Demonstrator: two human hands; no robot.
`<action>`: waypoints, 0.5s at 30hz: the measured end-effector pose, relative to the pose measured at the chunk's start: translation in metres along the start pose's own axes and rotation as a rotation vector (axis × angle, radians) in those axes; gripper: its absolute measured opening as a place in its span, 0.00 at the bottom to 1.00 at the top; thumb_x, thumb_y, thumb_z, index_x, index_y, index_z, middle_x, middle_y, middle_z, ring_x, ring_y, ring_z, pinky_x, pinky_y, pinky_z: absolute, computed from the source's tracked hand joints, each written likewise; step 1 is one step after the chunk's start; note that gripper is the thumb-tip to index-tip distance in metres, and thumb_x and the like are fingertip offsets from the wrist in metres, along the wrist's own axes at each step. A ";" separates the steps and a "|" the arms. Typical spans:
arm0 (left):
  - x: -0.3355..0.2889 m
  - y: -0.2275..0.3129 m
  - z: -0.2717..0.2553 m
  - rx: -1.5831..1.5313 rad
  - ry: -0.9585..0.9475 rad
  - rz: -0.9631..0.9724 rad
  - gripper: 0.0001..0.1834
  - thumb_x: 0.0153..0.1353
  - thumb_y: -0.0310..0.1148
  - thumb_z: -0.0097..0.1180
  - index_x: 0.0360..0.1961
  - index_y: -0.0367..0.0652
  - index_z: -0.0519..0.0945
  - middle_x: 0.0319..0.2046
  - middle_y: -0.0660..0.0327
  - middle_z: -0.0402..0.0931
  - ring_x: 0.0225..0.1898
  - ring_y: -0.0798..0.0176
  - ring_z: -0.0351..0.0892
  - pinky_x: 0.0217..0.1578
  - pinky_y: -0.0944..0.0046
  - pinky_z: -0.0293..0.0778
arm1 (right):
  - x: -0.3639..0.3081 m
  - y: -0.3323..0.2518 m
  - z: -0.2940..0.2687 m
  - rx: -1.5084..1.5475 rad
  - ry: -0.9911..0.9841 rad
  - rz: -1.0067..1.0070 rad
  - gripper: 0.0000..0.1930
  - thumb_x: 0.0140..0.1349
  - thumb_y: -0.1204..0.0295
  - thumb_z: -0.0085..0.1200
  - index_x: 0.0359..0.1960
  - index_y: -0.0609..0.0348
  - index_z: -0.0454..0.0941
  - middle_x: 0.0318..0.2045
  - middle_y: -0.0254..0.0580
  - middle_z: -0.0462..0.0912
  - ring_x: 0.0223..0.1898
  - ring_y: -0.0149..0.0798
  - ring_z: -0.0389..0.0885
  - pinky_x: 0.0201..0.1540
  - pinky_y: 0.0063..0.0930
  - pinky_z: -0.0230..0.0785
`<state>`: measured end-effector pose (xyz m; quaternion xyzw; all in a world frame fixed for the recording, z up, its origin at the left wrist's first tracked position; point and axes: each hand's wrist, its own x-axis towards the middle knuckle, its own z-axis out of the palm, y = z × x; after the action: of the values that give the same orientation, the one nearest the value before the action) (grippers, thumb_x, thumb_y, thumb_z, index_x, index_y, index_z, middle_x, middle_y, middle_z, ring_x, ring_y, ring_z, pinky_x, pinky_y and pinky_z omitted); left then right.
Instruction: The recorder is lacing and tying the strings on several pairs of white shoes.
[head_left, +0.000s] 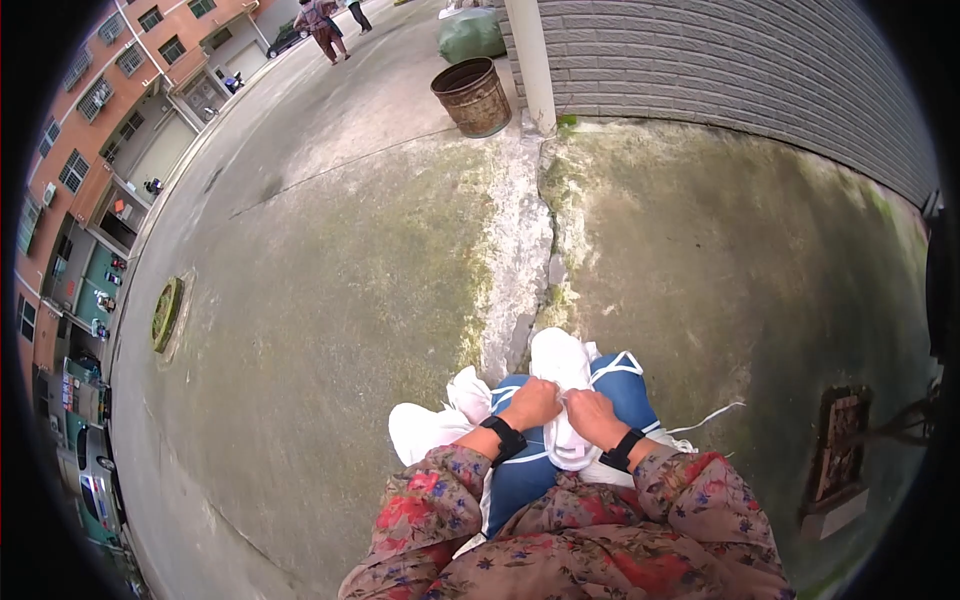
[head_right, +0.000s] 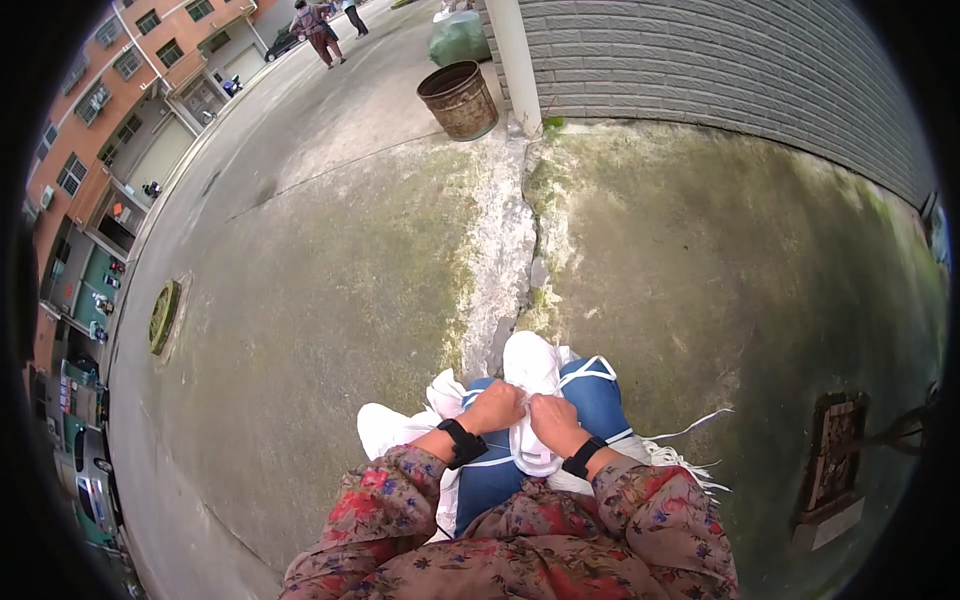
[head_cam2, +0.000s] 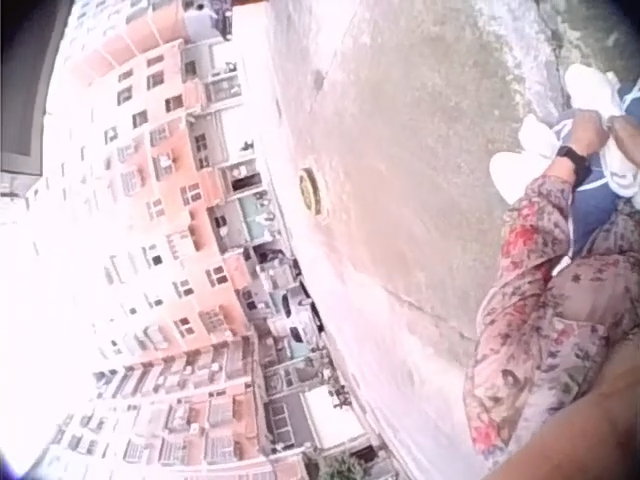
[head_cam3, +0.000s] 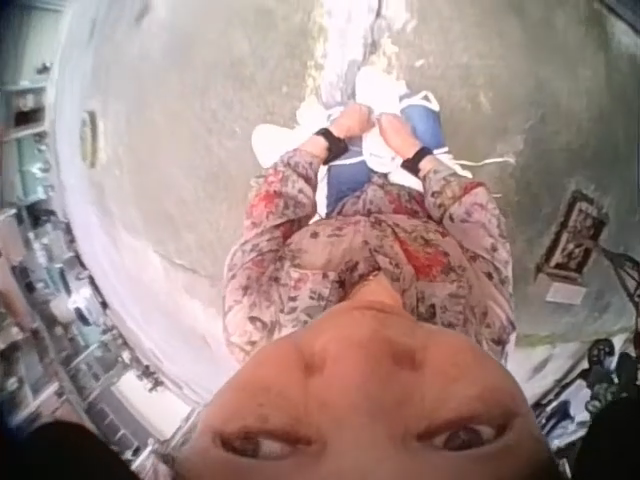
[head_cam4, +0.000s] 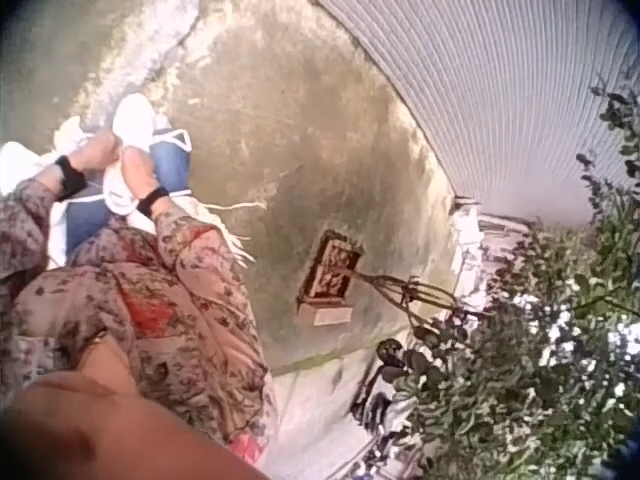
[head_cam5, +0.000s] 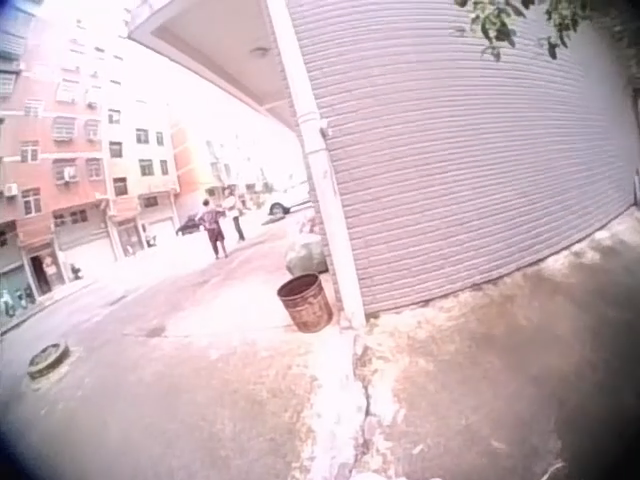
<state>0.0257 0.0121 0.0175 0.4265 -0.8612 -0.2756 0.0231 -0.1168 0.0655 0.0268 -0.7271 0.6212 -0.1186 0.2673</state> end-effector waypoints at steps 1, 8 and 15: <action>-0.001 0.004 -0.003 0.010 0.014 0.007 0.10 0.44 0.33 0.51 0.20 0.34 0.77 0.22 0.44 0.74 0.28 0.43 0.74 0.34 0.51 0.70 | -0.001 -0.004 -0.006 -0.006 0.016 -0.008 0.07 0.49 0.75 0.44 0.22 0.65 0.74 0.22 0.56 0.77 0.27 0.53 0.78 0.29 0.43 0.70; 0.000 -0.004 0.002 -0.062 0.078 0.029 0.08 0.45 0.30 0.50 0.21 0.35 0.76 0.23 0.44 0.74 0.29 0.42 0.74 0.31 0.51 0.70 | 0.003 -0.012 -0.008 -0.152 0.017 -0.096 0.06 0.49 0.75 0.45 0.22 0.61 0.75 0.22 0.51 0.78 0.27 0.48 0.79 0.28 0.38 0.72; 0.005 -0.021 0.005 -0.202 0.102 0.075 0.08 0.48 0.30 0.48 0.23 0.37 0.76 0.28 0.47 0.75 0.31 0.43 0.74 0.30 0.48 0.70 | 0.018 -0.014 -0.002 -0.291 0.053 -0.235 0.06 0.49 0.74 0.45 0.23 0.60 0.75 0.21 0.47 0.78 0.25 0.44 0.80 0.26 0.33 0.72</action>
<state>0.0364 0.0001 0.0020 0.4031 -0.8420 -0.3378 0.1201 -0.1021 0.0488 0.0332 -0.8223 0.5494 -0.0771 0.1270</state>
